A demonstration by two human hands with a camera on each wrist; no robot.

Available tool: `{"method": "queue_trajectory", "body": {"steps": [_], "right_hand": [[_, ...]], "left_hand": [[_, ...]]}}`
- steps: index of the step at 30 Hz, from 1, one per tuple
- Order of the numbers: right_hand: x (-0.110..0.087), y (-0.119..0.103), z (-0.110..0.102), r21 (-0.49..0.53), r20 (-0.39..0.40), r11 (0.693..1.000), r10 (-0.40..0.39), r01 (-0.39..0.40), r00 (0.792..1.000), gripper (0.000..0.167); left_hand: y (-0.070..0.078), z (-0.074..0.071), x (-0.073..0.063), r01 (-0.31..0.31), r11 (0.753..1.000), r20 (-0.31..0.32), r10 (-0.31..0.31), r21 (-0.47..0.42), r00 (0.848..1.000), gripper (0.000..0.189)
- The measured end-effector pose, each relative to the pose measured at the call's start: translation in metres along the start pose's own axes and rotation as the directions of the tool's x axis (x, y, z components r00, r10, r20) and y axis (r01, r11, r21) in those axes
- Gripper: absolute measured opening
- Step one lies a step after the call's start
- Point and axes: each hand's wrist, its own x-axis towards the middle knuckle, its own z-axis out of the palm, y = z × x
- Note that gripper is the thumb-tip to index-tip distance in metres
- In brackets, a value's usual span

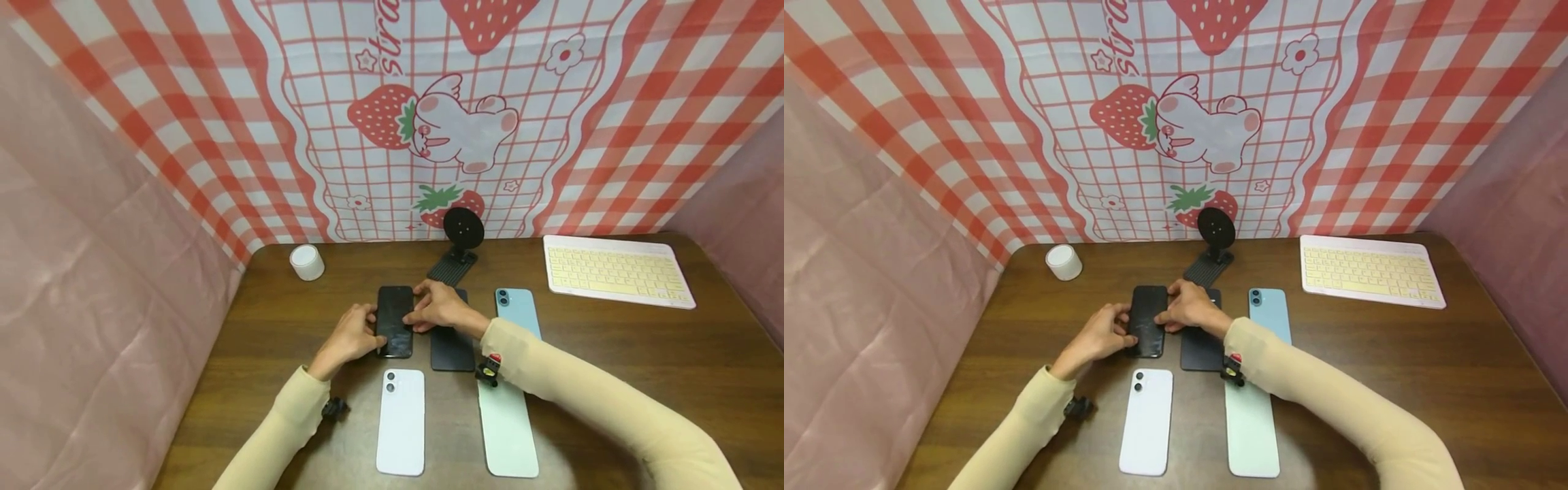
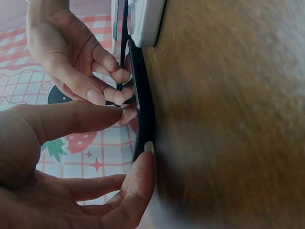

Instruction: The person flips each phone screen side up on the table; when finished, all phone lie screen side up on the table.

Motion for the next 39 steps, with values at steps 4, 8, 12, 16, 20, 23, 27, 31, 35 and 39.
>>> {"method": "queue_trajectory", "body": {"steps": [4,8,12,16,20,23,27,31,35,39], "right_hand": [[-0.007,0.0,-0.011,-0.02,-0.002,1.0,-0.024,0.024,1.0,0.068],[-0.013,-0.001,-0.024,-0.038,-0.007,0.998,-0.058,0.058,0.998,0.064],[-0.019,0.0,-0.04,-0.051,-0.02,0.996,-0.072,0.071,0.997,0.061],[-0.024,0.004,-0.053,-0.056,-0.047,0.996,-0.077,0.075,0.996,0.059],[-0.03,0.01,-0.065,-0.08,-0.079,0.994,-0.081,0.075,0.994,0.055],[-0.033,0.014,-0.071,-0.091,-0.097,0.994,-0.07,0.061,0.993,0.05],[-0.035,0.018,-0.077,-0.094,-0.109,0.995,-0.046,0.036,0.993,0.044],[-0.035,0.02,-0.08,-0.106,-0.106,0.994,-0.025,0.014,0.994,0.044],[-0.035,0.022,-0.082,-0.111,-0.103,0.994,0.005,-0.017,0.995,0.043],[-0.034,0.025,-0.082,-0.119,-0.113,0.992,0.018,-0.031,0.993,0.041]], "left_hand": [[0.005,0.003,-0.003,-0.028,0.999,-0.033,0.028,0.027,0.999,0.074],[0.017,0.006,-0.009,-0.04,0.998,-0.083,0.044,0.046,0.996,0.076],[0.031,0.01,-0.012,-0.072,0.996,-0.109,0.077,0.049,0.991,0.076],[0.044,0.016,-0.014,-0.121,0.992,-0.11,0.125,0.046,0.986,0.072],[0.055,0.025,-0.015,-0.169,0.984,-0.089,0.173,0.049,0.981,0.07],[0.062,0.033,-0.015,-0.194,0.979,-0.06,0.197,0.055,0.979,0.069],[0.071,0.042,-0.014,-0.198,0.977,-0.015,0.2,0.074,0.98,0.068],[0.079,0.05,-0.013,-0.186,0.976,0.033,0.183,0.115,0.983,0.07],[0.088,0.059,-0.011,-0.172,0.962,0.064,0.162,0.21,0.985,0.071],[0.095,0.067,-0.009,-0.159,0.946,0.078,0.143,0.281,0.987,0.073]]}}
